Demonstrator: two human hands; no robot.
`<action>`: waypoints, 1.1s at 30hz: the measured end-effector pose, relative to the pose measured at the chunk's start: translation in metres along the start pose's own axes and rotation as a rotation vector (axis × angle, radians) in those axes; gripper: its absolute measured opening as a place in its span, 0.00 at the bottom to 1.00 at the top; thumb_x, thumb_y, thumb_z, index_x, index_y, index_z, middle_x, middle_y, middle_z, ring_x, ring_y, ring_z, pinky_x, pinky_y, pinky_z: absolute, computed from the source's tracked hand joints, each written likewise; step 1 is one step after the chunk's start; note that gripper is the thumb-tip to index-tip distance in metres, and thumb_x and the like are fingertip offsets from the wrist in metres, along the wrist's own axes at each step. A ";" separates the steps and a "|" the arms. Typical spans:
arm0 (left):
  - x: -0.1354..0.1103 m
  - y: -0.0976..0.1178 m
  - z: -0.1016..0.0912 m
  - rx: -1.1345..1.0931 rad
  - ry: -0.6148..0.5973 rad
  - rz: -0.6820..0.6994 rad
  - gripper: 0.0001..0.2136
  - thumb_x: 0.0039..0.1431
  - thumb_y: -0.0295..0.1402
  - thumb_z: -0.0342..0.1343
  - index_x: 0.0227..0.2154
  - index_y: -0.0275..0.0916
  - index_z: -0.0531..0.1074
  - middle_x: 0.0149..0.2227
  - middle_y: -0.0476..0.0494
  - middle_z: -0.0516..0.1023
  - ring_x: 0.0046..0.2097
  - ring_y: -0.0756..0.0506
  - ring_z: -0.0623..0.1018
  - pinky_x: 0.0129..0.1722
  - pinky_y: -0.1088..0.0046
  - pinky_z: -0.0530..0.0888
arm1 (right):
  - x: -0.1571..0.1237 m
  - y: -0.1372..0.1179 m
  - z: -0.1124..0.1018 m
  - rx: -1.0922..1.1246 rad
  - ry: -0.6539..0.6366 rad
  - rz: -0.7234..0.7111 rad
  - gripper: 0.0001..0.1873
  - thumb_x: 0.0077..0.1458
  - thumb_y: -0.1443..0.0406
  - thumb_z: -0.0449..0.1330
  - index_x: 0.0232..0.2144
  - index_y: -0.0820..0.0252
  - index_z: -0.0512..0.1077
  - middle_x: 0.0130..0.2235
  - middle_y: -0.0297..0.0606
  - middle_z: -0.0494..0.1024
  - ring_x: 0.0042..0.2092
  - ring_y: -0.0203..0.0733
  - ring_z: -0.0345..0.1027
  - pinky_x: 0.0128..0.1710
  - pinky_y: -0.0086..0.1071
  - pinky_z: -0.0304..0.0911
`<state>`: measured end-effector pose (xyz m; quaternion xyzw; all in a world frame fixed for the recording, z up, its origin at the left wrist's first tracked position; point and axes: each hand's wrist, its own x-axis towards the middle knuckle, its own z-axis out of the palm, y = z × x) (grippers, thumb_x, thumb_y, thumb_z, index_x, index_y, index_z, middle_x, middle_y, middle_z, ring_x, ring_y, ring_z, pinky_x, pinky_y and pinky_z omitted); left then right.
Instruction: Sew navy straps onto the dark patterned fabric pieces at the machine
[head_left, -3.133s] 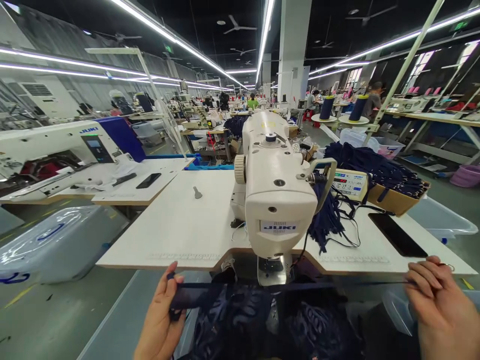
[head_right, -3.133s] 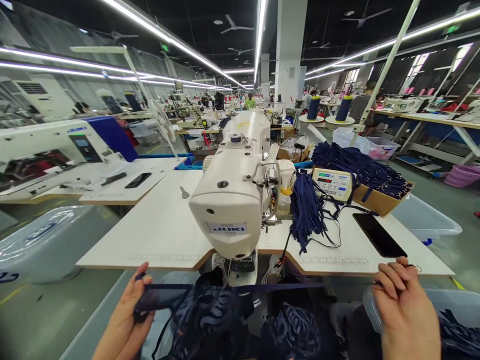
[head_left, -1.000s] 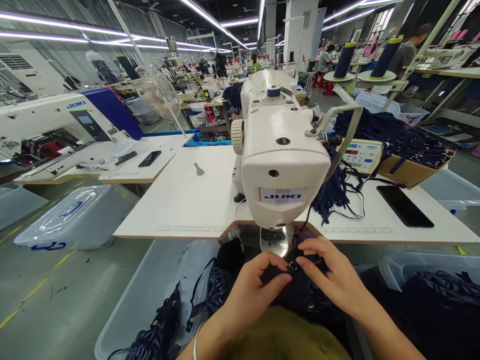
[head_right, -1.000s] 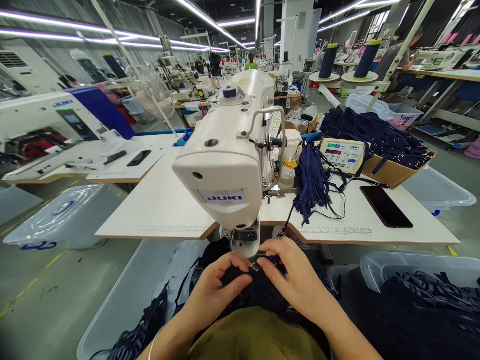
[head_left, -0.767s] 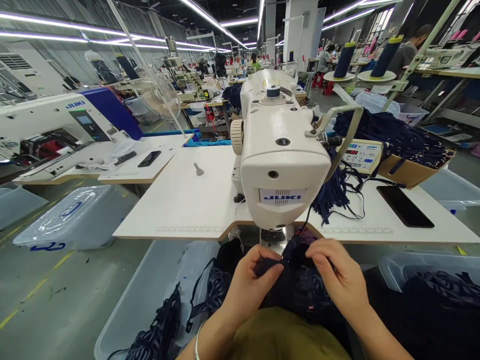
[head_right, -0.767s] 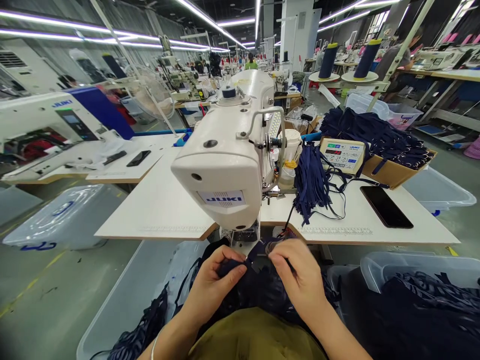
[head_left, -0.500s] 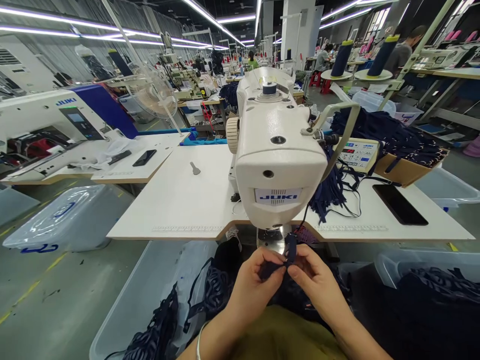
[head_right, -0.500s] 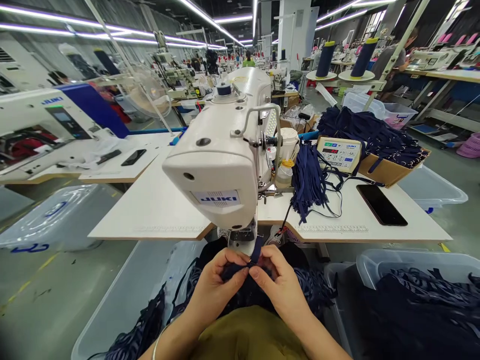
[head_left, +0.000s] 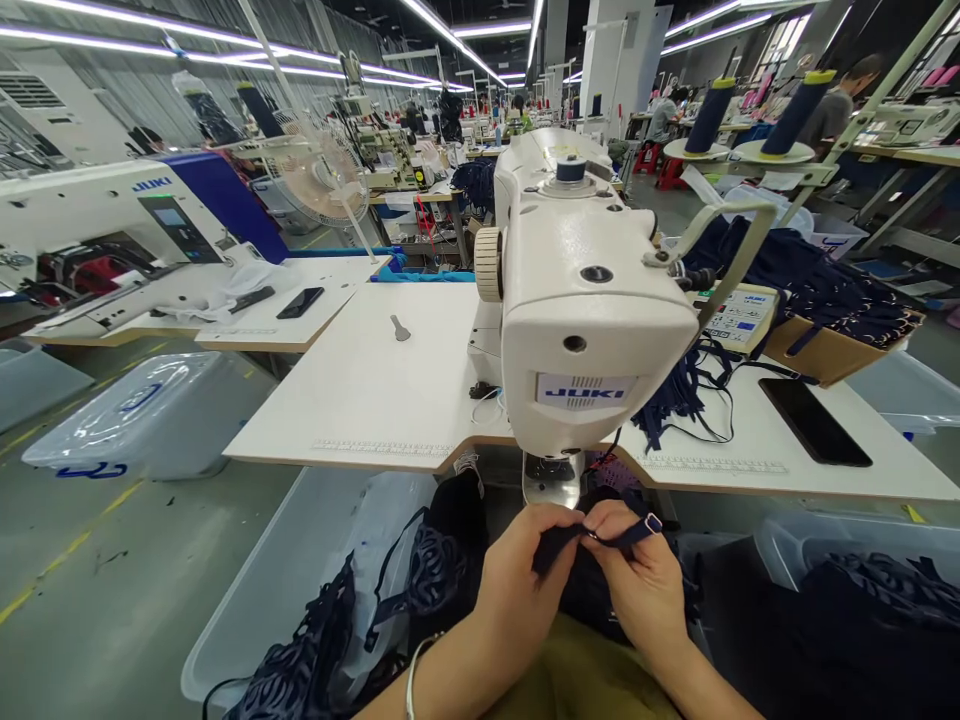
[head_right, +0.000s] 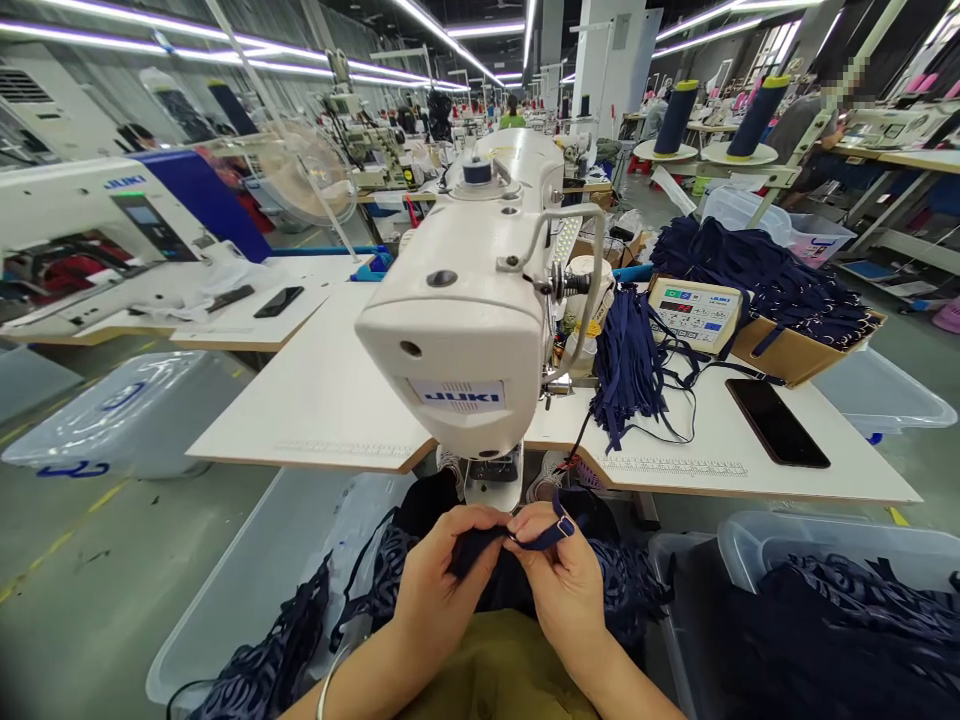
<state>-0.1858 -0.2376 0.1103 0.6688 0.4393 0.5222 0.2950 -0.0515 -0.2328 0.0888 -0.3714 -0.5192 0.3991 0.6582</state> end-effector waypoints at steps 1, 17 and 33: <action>-0.001 0.001 0.000 0.022 0.004 -0.001 0.13 0.58 0.22 0.54 0.41 0.47 0.68 0.39 0.54 0.77 0.40 0.53 0.77 0.43 0.81 0.73 | 0.000 0.001 -0.001 -0.016 -0.008 -0.015 0.07 0.56 0.70 0.63 0.30 0.53 0.70 0.31 0.33 0.74 0.34 0.39 0.71 0.34 0.30 0.70; 0.001 0.003 -0.013 -0.003 -0.159 -0.296 0.03 0.59 0.31 0.54 0.33 0.40 0.73 0.30 0.50 0.74 0.32 0.50 0.73 0.32 0.77 0.70 | 0.015 -0.014 -0.016 -0.335 -0.301 0.238 0.03 0.58 0.62 0.60 0.32 0.54 0.71 0.35 0.34 0.75 0.37 0.40 0.70 0.36 0.30 0.66; 0.003 -0.020 -0.031 0.773 -0.185 0.549 0.15 0.63 0.25 0.51 0.53 0.36 0.67 0.50 0.45 0.76 0.54 0.47 0.72 0.59 0.70 0.59 | 0.044 0.004 -0.002 -0.546 -0.294 0.323 0.09 0.58 0.57 0.56 0.32 0.55 0.64 0.30 0.32 0.65 0.34 0.41 0.61 0.37 0.35 0.59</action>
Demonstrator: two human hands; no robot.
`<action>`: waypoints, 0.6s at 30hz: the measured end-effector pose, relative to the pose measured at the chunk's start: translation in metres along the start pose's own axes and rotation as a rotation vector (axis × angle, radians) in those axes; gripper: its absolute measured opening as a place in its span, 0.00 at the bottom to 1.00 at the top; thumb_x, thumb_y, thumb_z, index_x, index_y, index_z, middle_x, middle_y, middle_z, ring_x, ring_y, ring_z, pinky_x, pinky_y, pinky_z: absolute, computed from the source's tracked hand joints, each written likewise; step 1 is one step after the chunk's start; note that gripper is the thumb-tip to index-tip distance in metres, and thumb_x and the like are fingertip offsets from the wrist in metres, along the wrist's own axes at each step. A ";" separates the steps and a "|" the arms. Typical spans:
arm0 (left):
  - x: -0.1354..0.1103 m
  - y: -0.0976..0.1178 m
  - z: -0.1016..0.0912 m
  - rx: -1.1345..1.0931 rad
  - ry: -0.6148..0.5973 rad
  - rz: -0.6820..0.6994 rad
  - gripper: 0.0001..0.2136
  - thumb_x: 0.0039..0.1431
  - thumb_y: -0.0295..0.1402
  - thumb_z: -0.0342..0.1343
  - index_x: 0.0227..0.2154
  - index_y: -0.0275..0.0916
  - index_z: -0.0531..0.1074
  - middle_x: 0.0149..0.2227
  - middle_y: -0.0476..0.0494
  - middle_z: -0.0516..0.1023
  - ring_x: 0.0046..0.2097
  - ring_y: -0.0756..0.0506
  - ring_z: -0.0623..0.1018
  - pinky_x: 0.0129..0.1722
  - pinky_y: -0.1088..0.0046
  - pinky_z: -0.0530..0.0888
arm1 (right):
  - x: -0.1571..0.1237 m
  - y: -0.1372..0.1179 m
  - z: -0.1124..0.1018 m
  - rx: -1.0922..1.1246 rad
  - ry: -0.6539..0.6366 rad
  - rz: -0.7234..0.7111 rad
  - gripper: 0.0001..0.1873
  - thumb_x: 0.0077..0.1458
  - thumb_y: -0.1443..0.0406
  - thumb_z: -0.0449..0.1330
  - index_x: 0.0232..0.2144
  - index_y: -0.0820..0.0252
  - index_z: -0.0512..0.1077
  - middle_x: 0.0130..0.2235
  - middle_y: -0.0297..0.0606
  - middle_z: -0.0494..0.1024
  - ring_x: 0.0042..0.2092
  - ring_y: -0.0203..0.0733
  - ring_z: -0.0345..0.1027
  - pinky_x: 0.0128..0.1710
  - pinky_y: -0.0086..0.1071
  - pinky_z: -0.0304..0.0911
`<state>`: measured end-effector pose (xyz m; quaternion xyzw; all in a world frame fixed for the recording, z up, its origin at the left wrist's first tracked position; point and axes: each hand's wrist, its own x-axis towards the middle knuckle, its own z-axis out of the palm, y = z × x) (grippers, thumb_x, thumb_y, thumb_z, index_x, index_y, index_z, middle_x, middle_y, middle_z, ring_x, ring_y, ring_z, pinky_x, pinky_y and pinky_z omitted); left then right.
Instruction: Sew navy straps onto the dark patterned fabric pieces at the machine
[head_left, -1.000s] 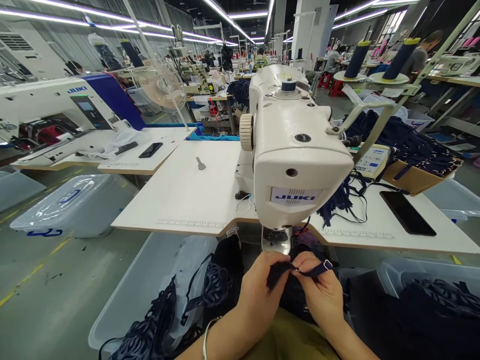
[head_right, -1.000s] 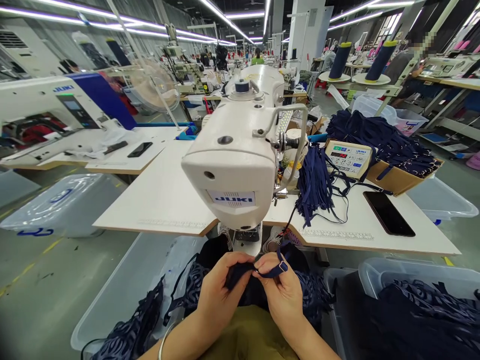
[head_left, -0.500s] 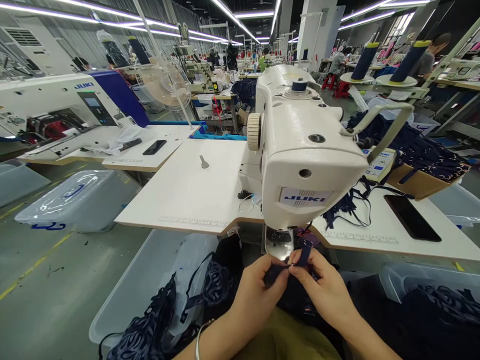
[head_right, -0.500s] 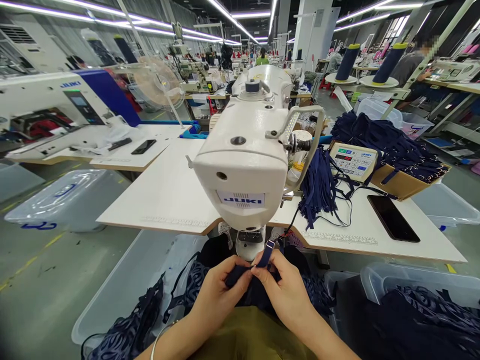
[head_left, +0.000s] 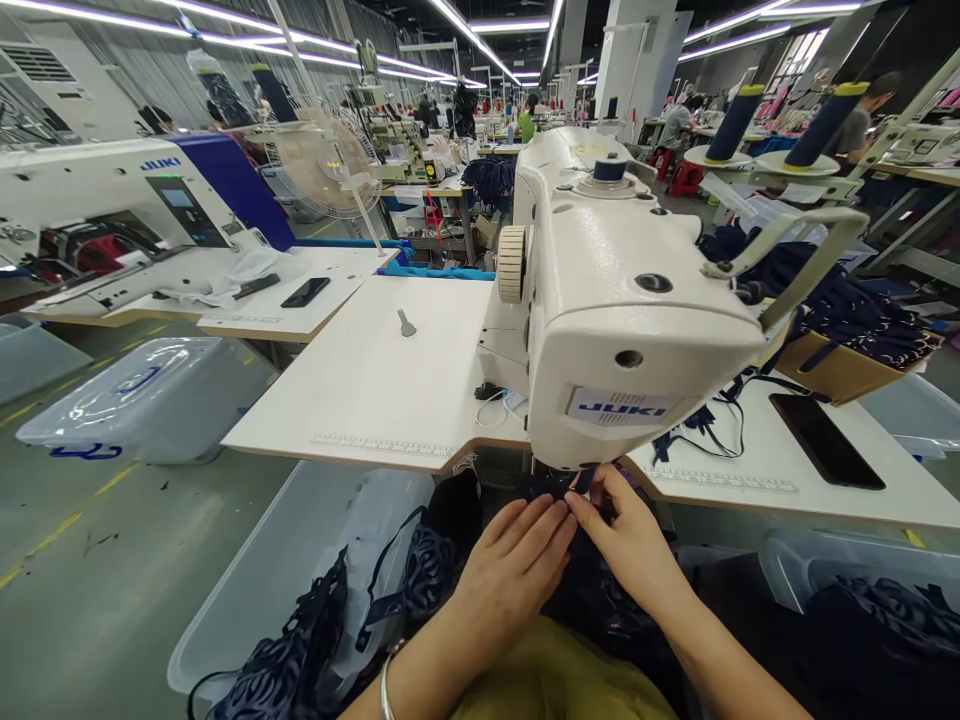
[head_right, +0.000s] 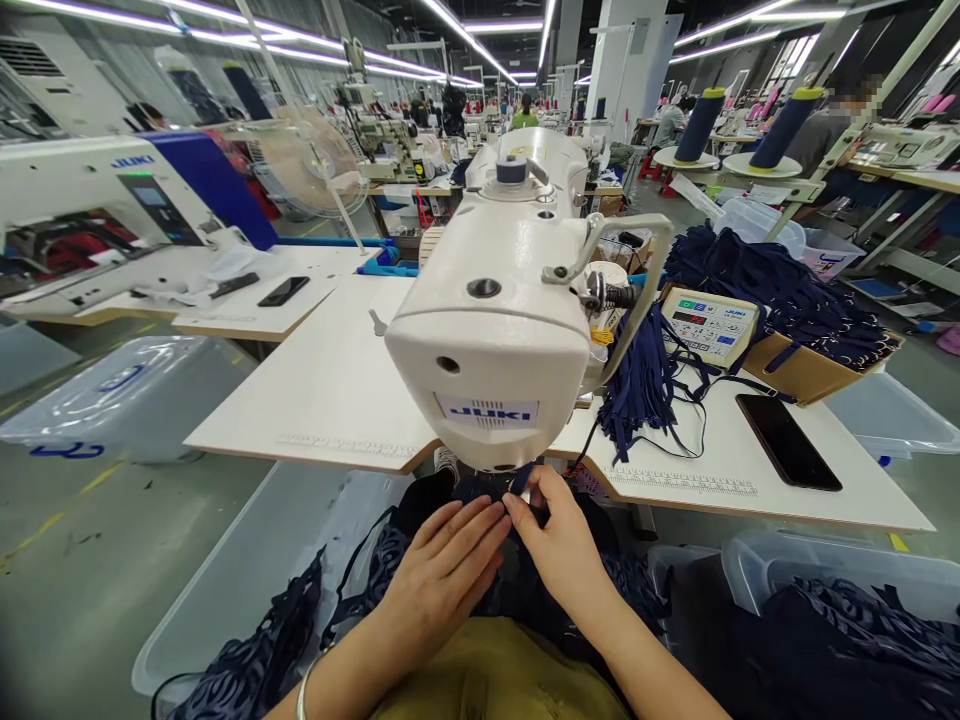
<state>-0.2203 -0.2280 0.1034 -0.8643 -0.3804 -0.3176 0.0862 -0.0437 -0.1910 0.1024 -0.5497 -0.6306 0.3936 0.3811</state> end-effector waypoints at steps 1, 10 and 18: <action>0.002 0.000 0.000 0.005 -0.020 -0.004 0.15 0.64 0.26 0.50 0.53 0.37 0.67 0.51 0.45 0.76 0.54 0.47 0.72 0.57 0.70 0.61 | 0.001 0.002 0.001 0.047 0.001 0.038 0.10 0.57 0.57 0.57 0.33 0.55 0.63 0.29 0.30 0.62 0.32 0.40 0.60 0.36 0.34 0.59; 0.006 -0.004 0.007 -0.011 -0.094 -0.064 0.16 0.65 0.27 0.49 0.55 0.43 0.66 0.52 0.49 0.75 0.53 0.47 0.72 0.45 0.67 0.63 | 0.012 0.004 0.002 0.474 -0.067 0.179 0.18 0.52 0.54 0.63 0.39 0.53 0.61 0.33 0.30 0.65 0.38 0.40 0.62 0.40 0.31 0.64; 0.005 0.000 0.017 0.023 -0.071 -0.078 0.14 0.64 0.26 0.51 0.52 0.41 0.67 0.53 0.49 0.74 0.56 0.46 0.70 0.54 0.66 0.57 | 0.023 0.015 -0.008 0.293 -0.004 0.053 0.11 0.60 0.54 0.55 0.34 0.55 0.64 0.31 0.31 0.65 0.39 0.41 0.64 0.40 0.32 0.62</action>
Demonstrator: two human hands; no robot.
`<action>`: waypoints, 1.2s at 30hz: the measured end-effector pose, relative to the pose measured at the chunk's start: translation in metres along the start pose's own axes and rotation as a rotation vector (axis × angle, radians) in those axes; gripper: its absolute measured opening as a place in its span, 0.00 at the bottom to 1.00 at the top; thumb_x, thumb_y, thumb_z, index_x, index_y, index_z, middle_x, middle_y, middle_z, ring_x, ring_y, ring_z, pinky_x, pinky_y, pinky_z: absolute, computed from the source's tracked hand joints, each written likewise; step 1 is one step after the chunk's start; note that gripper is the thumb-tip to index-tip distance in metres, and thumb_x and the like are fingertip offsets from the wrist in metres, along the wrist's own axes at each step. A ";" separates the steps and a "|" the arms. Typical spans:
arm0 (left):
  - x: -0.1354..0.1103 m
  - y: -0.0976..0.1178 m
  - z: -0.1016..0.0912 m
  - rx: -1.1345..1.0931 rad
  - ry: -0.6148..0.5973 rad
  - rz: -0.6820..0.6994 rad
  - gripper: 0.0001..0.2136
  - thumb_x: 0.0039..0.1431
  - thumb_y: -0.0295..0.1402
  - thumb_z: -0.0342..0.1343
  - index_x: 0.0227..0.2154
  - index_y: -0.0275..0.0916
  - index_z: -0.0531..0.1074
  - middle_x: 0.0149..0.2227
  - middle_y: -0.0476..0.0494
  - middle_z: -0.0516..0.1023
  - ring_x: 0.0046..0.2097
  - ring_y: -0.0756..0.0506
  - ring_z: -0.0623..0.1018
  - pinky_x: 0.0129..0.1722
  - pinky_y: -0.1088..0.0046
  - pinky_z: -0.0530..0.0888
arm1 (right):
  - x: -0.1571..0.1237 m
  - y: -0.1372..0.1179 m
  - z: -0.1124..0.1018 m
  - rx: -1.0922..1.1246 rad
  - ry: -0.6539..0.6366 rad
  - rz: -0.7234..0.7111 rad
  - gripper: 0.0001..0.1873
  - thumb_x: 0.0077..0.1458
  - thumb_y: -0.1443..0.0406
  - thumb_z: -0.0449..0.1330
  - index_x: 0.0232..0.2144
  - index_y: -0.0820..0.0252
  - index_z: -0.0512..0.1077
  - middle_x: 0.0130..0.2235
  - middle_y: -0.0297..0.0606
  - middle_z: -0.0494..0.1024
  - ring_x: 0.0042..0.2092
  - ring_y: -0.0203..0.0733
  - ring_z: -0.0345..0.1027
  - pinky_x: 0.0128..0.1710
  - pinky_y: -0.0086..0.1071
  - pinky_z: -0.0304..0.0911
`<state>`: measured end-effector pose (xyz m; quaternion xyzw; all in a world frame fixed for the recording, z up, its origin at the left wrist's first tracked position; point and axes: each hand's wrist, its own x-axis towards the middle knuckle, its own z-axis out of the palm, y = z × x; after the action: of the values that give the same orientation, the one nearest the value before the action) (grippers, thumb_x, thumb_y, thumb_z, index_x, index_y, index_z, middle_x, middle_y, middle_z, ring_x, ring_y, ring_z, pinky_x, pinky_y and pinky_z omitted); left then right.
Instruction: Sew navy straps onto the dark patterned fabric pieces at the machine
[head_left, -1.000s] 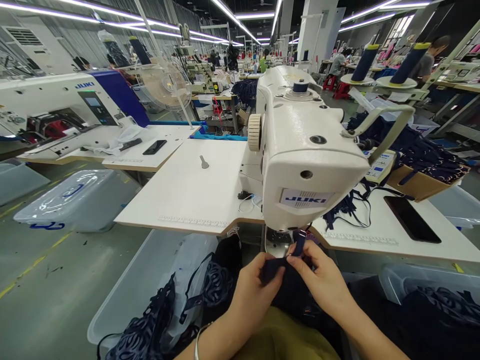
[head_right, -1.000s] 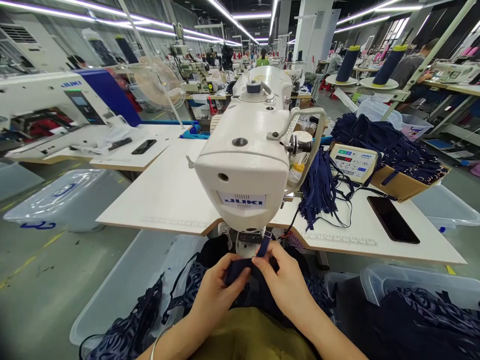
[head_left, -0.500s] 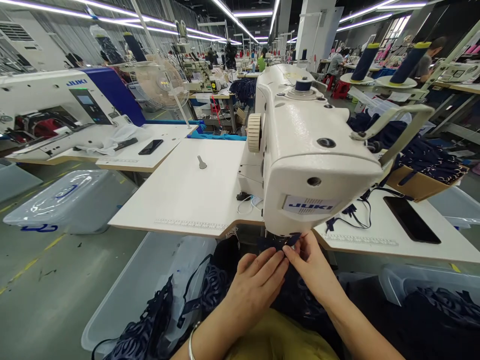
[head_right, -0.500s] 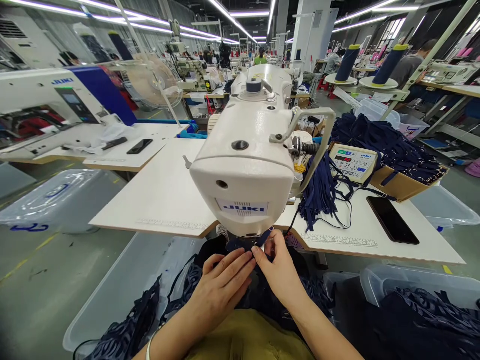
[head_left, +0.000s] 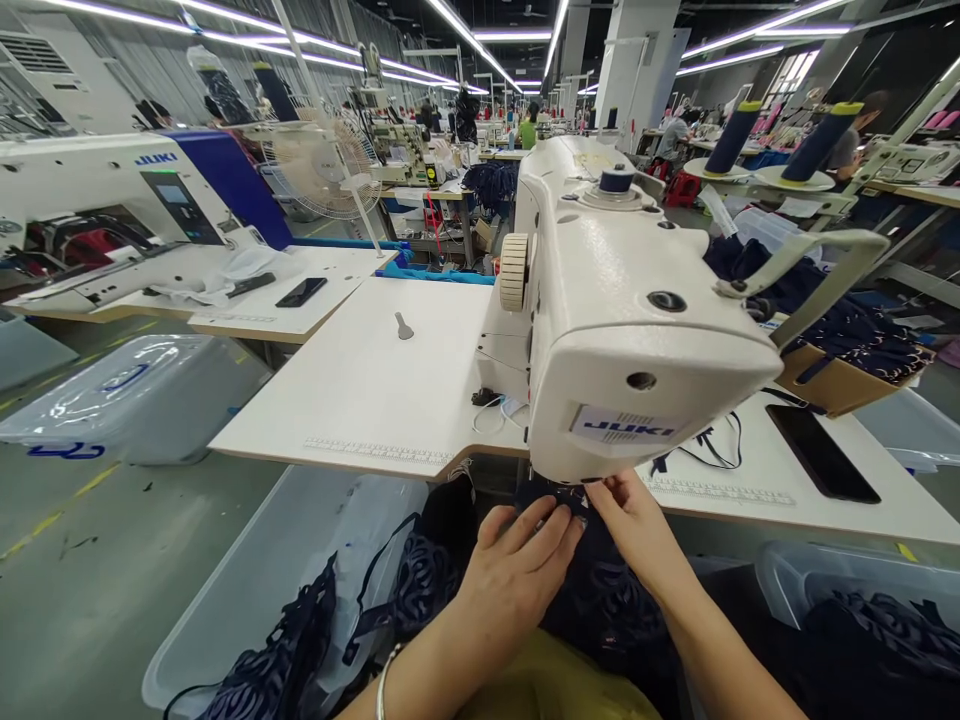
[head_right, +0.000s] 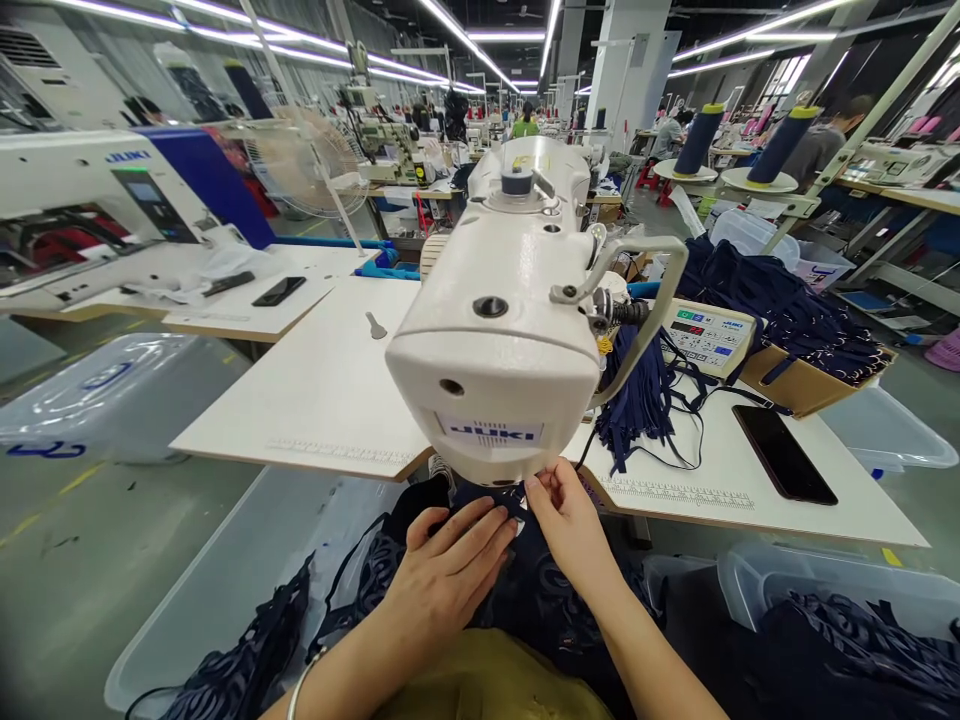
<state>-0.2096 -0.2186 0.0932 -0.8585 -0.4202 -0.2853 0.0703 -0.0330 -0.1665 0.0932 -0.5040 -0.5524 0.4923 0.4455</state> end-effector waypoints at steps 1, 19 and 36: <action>0.001 0.001 0.000 -0.007 0.020 -0.011 0.14 0.64 0.26 0.52 0.52 0.42 0.68 0.52 0.49 0.75 0.56 0.46 0.70 0.56 0.66 0.55 | 0.001 0.000 -0.001 -0.029 -0.007 -0.013 0.11 0.60 0.55 0.55 0.35 0.55 0.64 0.31 0.32 0.65 0.40 0.41 0.64 0.40 0.32 0.62; 0.017 0.008 0.006 0.086 0.081 -0.142 0.17 0.59 0.33 0.53 0.51 0.38 0.68 0.49 0.47 0.75 0.53 0.45 0.71 0.49 0.63 0.58 | 0.038 -0.014 -0.002 -0.391 0.011 -0.170 0.15 0.50 0.57 0.53 0.33 0.59 0.75 0.37 0.47 0.80 0.43 0.54 0.72 0.45 0.43 0.65; 0.019 0.012 0.012 0.143 0.116 -0.157 0.19 0.57 0.31 0.51 0.52 0.35 0.68 0.49 0.46 0.76 0.52 0.45 0.71 0.48 0.62 0.59 | 0.046 0.004 -0.003 -0.508 -0.006 -0.356 0.13 0.55 0.65 0.51 0.32 0.59 0.76 0.36 0.47 0.81 0.43 0.52 0.74 0.41 0.40 0.69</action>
<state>-0.1861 -0.2091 0.0947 -0.7978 -0.5006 -0.3085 0.1330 -0.0339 -0.1207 0.0894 -0.4933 -0.7387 0.2542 0.3826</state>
